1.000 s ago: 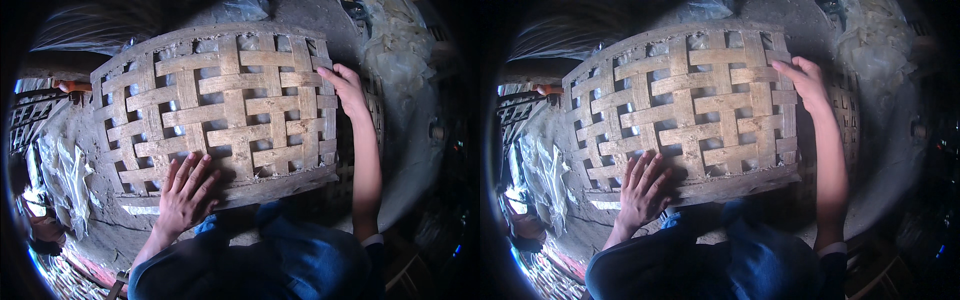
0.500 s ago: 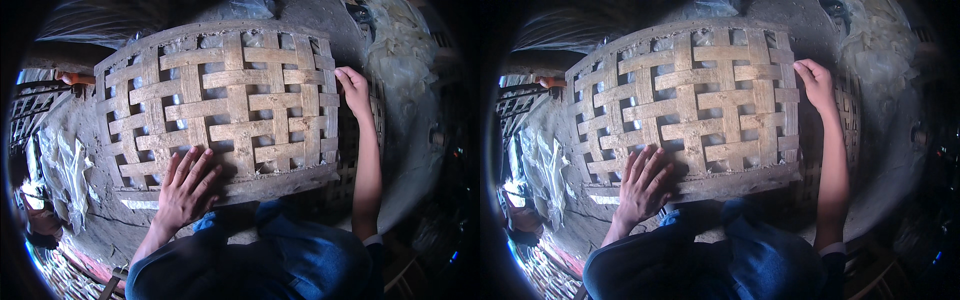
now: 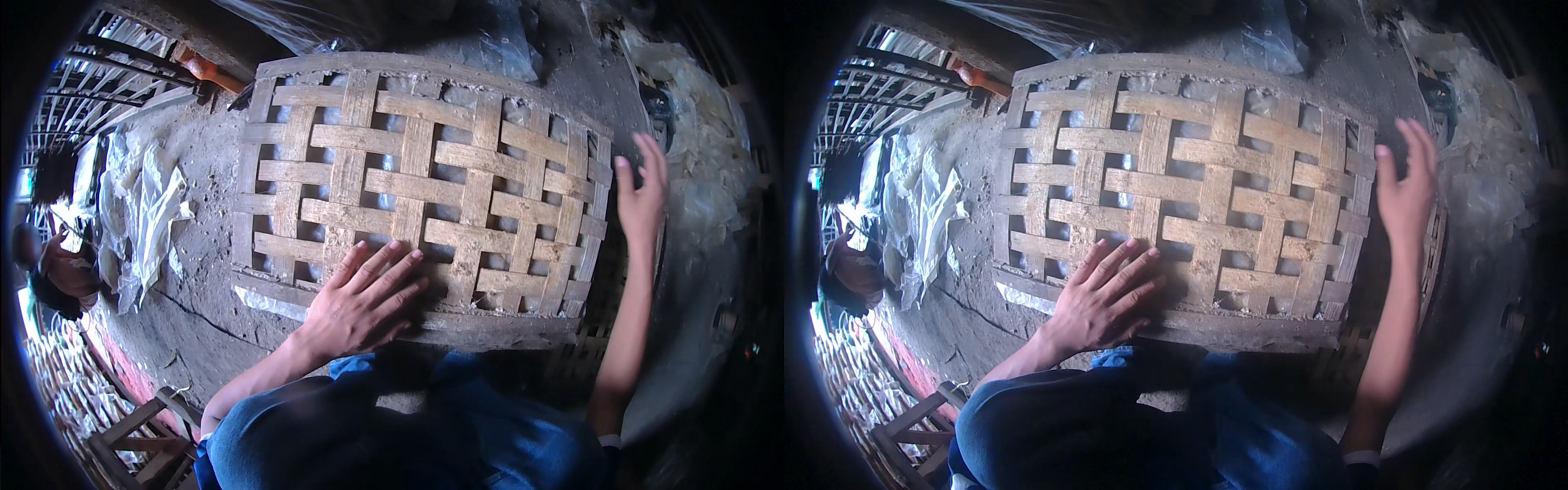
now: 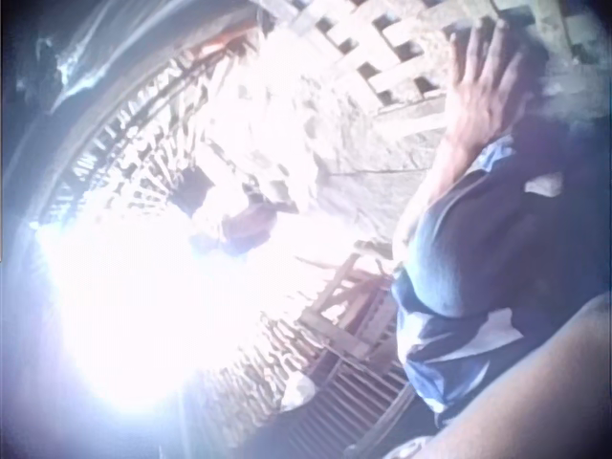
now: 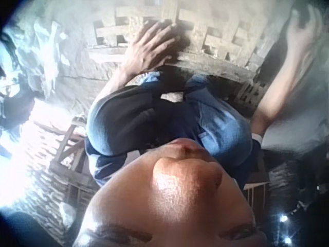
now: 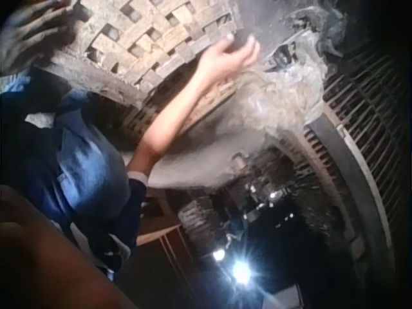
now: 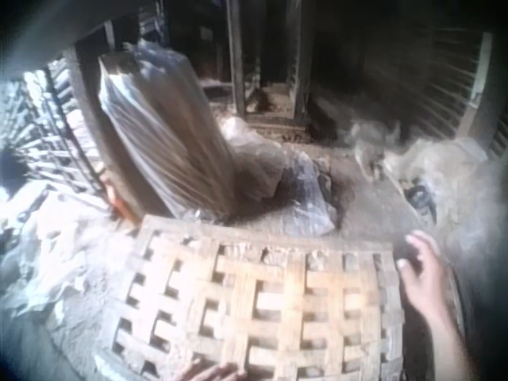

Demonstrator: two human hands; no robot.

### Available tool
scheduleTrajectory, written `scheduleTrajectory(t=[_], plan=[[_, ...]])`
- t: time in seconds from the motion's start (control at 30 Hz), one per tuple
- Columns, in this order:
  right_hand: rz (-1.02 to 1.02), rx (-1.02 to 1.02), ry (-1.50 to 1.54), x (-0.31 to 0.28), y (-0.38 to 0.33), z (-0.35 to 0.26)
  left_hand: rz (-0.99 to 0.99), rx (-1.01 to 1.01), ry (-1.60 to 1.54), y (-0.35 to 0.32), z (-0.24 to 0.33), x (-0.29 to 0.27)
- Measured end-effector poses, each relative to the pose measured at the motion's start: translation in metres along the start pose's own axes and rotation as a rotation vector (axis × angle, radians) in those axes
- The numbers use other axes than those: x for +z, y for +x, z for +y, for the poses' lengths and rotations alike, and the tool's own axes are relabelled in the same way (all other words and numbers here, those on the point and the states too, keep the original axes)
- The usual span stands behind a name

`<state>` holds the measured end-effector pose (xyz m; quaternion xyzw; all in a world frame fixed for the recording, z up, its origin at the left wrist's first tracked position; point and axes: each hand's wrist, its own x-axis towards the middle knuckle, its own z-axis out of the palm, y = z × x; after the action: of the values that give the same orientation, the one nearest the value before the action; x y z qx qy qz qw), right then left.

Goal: The person assembles a woven tray by placing a plastic sheet over a wooden lattice frame, smoothing it, and then fitting a second lattice frame on top. The person repeatedly adjusts the frames and sheet to align them.

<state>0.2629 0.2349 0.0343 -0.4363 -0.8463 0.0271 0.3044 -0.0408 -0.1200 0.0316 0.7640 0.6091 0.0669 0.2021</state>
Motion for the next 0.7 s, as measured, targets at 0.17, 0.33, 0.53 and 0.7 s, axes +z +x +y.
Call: scheduleTrajectory(t=[0.17,0.33,0.53,0.7], plan=[[-0.249,-0.231,0.158,0.038,0.006,-0.093,0.055,-0.006,-0.03,0.0,0.0,0.002],[-0.188,-0.238,0.217,0.054,0.01,-0.098,0.311,0.017,-0.132,0.014,-0.014,-0.022],[-0.012,-0.077,0.206,0.063,-0.002,-0.07,0.62,-0.055,0.085,0.117,-0.094,-0.07],[0.017,-0.189,0.116,0.066,0.02,-0.082,0.715,-0.03,0.19,0.175,-0.13,-0.067]])
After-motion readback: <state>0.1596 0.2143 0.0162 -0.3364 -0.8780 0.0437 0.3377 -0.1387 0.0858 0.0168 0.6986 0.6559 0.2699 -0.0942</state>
